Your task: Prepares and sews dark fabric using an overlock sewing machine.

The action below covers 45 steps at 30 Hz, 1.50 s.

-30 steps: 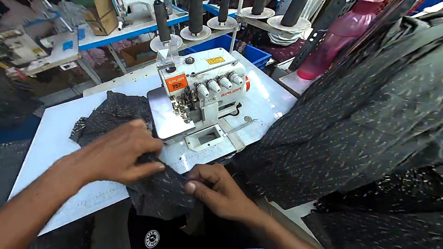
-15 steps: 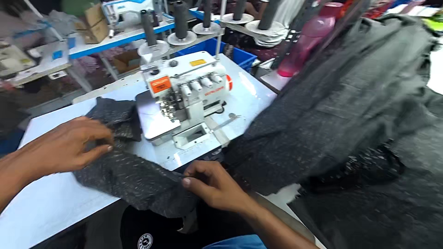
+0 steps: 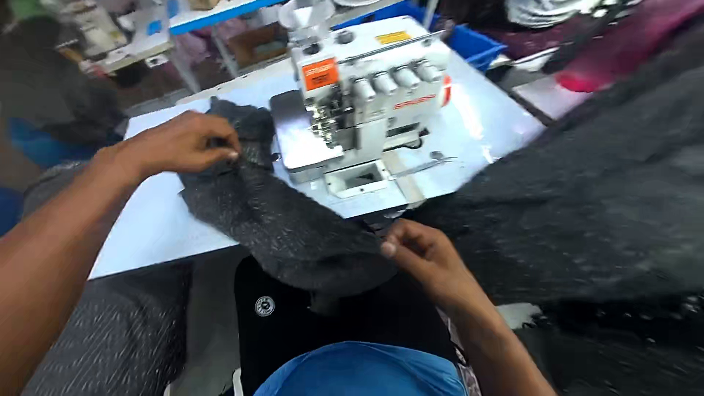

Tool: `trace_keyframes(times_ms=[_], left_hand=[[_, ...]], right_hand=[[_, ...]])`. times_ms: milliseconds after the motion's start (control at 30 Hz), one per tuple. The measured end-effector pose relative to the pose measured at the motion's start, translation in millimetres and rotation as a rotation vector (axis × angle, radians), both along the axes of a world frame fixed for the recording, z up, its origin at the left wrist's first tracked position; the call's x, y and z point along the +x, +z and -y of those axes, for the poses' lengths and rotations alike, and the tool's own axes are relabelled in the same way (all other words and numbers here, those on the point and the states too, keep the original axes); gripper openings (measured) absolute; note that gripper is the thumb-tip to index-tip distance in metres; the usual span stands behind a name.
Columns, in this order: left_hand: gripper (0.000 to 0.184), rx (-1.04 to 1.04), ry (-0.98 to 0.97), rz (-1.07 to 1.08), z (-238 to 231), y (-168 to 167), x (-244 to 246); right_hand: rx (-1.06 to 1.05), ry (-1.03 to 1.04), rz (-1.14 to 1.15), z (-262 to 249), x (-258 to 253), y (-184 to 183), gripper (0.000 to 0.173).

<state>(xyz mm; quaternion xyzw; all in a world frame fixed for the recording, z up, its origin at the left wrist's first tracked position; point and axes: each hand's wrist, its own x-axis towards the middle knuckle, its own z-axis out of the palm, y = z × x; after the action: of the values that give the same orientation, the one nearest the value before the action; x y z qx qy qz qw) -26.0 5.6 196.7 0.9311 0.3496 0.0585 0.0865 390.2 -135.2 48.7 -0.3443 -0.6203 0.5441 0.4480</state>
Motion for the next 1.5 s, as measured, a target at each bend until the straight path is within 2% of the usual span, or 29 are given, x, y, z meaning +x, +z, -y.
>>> trace_keyframes(times_ms=[167,333,500,633,800,933,1200,1367,1500], left_hand=[[0.023,-0.05,0.0,0.001,2,12,5],[0.022,-0.005,0.001,-0.007,5,21,1],[0.021,-0.011,-0.016,0.083,12,21,2],[0.021,-0.153,0.086,0.166,10,21,0],[0.024,-0.323,0.102,0.124,14,27,8],[0.015,-0.367,0.118,0.104,15,30,8],[0.014,-0.377,0.129,0.084,20,30,6],[0.009,-0.347,0.089,0.062,23,29,0],[0.013,-0.363,0.081,0.119,27,26,-4]], right_hand=[[-0.057,-0.019,-0.026,-6,7,-10,0.022],[-0.075,-0.044,0.004,-3,17,-18,0.028],[-0.081,-0.028,-0.023,4,44,-25,0.029],[-0.08,-0.061,0.017,5,58,-34,0.029],[-0.102,-0.098,0.03,8,71,-46,0.035],[-0.091,-0.149,0.104,9,71,-49,0.021],[-0.04,-0.153,0.203,7,70,-45,0.016],[-0.146,-0.057,-0.064,12,81,-16,0.017],[-0.237,-0.079,-0.07,18,88,6,0.017]])
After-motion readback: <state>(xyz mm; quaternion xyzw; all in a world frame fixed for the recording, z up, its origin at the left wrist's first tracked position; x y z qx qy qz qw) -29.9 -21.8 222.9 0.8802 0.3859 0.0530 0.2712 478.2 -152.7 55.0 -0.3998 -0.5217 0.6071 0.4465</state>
